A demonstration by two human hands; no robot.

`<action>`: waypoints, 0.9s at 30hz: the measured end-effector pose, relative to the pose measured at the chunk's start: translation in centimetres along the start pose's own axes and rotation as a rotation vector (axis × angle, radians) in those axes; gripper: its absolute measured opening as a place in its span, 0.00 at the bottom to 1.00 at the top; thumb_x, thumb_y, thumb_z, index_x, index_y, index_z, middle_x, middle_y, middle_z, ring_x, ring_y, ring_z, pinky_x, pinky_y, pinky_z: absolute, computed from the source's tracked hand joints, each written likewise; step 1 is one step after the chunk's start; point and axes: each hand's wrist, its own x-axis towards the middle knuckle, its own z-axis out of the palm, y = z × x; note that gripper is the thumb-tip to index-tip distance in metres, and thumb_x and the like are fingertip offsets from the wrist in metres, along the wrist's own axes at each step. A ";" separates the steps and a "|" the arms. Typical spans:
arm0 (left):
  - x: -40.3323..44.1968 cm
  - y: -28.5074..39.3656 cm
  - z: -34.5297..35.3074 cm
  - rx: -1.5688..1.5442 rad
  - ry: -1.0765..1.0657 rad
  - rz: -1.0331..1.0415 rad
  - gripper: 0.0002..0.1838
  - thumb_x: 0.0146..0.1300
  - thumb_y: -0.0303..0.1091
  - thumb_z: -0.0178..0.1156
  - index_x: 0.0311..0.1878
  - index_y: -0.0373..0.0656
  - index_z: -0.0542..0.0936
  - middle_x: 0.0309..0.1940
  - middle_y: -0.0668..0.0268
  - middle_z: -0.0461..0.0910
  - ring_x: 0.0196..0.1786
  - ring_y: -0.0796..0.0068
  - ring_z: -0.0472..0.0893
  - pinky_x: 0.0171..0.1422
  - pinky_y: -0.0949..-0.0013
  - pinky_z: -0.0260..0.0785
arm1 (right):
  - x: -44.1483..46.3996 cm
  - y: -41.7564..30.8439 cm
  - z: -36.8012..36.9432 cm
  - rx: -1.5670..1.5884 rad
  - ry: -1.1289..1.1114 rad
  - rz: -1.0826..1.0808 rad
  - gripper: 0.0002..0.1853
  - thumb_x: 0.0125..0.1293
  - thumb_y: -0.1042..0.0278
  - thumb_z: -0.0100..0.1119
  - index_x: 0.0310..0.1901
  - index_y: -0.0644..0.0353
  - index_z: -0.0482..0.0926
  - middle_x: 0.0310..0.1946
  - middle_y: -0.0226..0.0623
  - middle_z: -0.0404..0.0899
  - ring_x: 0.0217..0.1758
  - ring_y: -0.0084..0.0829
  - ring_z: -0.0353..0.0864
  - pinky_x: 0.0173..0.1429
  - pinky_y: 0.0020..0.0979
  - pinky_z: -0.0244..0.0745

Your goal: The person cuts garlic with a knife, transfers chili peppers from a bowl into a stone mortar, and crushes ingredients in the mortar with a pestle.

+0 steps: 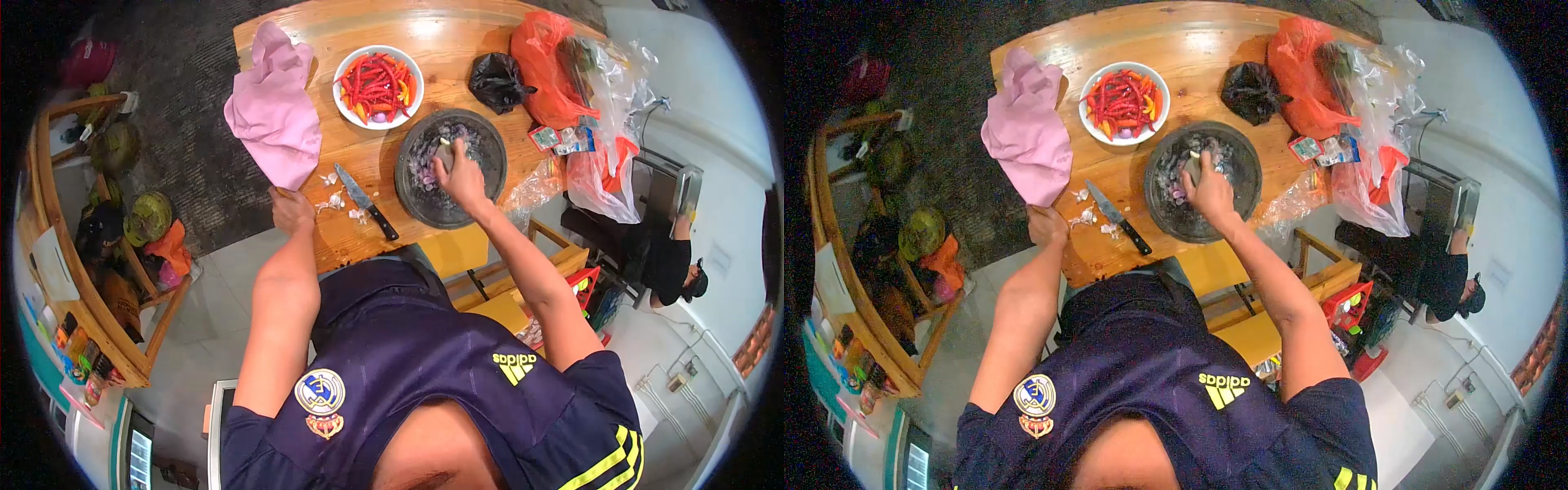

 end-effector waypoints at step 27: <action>-0.7 0.1 -0.5 -0.067 0.014 0.027 0.20 0.65 0.50 0.40 0.46 0.45 0.70 0.31 0.47 0.80 0.36 0.42 0.79 0.40 0.43 0.68 | 3.6 3.3 -2.9 0.466 -0.277 0.138 0.27 0.58 0.45 0.60 0.42 0.65 0.68 0.31 0.45 0.77 0.31 0.36 0.78 0.37 0.34 0.73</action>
